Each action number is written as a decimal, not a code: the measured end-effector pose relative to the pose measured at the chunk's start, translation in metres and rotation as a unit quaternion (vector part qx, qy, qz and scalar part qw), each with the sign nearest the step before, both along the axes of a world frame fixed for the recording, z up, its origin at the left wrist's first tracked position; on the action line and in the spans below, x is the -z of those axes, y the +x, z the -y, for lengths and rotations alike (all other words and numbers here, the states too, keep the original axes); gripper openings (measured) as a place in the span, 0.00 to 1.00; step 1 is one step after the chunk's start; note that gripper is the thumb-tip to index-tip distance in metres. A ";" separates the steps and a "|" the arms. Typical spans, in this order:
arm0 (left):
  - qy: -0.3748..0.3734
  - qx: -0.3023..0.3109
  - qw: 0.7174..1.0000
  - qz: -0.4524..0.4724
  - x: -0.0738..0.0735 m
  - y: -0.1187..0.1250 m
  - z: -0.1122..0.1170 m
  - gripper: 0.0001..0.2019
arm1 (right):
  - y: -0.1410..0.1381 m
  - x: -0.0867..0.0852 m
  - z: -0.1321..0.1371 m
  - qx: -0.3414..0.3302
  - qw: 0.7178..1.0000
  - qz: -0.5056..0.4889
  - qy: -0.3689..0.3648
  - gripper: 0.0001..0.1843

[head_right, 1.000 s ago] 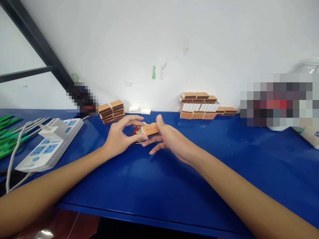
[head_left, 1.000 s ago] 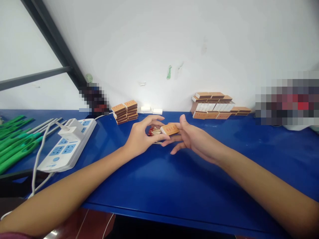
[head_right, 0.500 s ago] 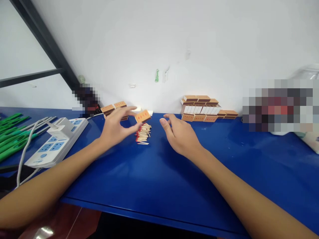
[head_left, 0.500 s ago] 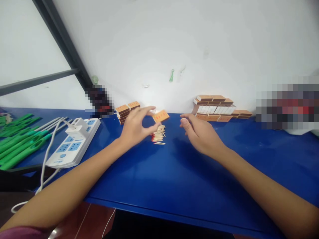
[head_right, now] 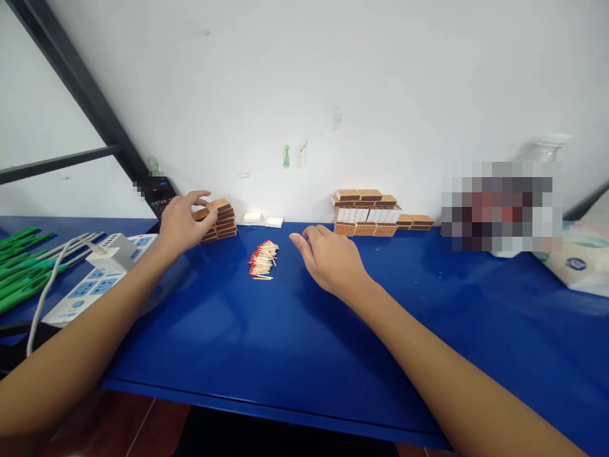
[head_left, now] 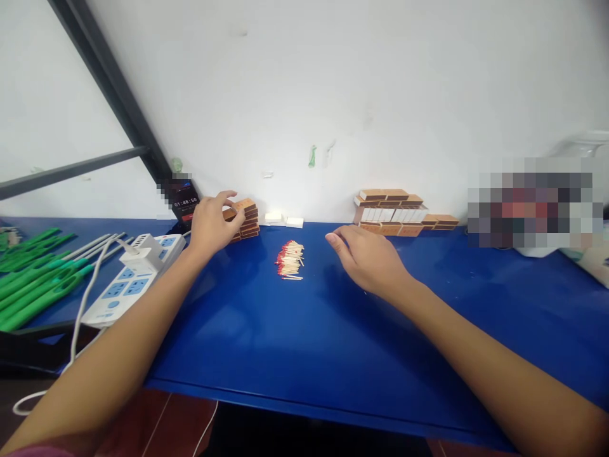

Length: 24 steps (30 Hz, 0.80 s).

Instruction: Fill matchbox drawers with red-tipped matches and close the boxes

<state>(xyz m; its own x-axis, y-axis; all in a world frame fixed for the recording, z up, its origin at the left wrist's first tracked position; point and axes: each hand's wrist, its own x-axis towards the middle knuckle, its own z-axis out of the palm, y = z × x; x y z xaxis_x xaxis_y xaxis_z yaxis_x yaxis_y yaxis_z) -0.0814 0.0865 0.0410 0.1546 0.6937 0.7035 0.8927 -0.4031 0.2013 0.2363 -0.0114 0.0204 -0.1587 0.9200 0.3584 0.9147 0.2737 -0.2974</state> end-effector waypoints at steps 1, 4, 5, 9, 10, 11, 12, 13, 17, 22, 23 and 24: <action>-0.003 0.001 1.000 0.003 0.001 0.000 -0.001 0.20 | 0.000 0.000 0.000 0.002 1.000 0.004 -0.002 0.29; -0.015 0.005 1.000 0.007 0.005 -0.001 -0.003 0.22 | 0.000 0.000 -0.001 0.007 1.000 0.017 -0.005 0.29; -0.018 0.004 1.000 0.005 0.005 -0.001 -0.003 0.23 | 0.000 0.000 -0.002 0.007 1.000 0.019 -0.005 0.29; -0.022 -0.012 1.000 -0.016 0.006 -0.003 -0.005 0.28 | 0.001 0.001 -0.002 0.006 1.000 0.023 0.000 0.29; -0.024 -0.015 0.999 -0.024 0.005 -0.003 -0.006 0.28 | 0.001 0.001 -0.001 0.006 1.000 0.024 0.004 0.29; -0.029 -0.014 0.999 -0.034 0.004 -0.003 -0.007 0.29 | 0.001 0.000 -0.001 0.005 1.000 0.026 0.008 0.29; -0.039 -0.012 0.998 -0.045 0.001 -0.004 -0.008 0.29 | 0.000 0.000 -0.001 0.005 1.000 0.027 0.012 0.29; -0.053 -0.009 0.997 -0.059 -0.002 -0.004 -0.009 0.30 | 0.000 0.000 -0.001 0.005 0.999 0.028 0.014 0.29; -0.122 -0.005 0.986 -0.110 -0.025 -0.003 -0.023 0.35 | 0.000 -0.001 -0.001 0.009 1.000 0.022 0.012 0.28; -0.266 0.005 0.945 -0.189 -0.055 0.002 -0.059 0.30 | 0.000 -0.002 -0.002 0.016 1.000 0.019 0.006 0.28; -0.286 0.004 0.937 -0.201 -0.059 0.004 -0.064 0.30 | 0.000 -0.002 -0.002 0.016 1.000 0.020 0.006 0.28; -0.305 0.002 0.929 -0.210 -0.061 0.006 -0.068 0.29 | 0.000 -0.002 -0.002 0.016 1.000 0.021 0.005 0.28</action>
<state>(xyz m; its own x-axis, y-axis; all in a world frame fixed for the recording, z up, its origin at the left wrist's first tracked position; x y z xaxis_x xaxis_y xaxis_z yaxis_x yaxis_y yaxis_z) -0.0750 0.1545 0.1025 0.3298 0.9423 0.0575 0.9430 -0.3317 0.0273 0.2361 -0.0095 0.0219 -0.1453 0.9213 0.3607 0.9345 0.2475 -0.2557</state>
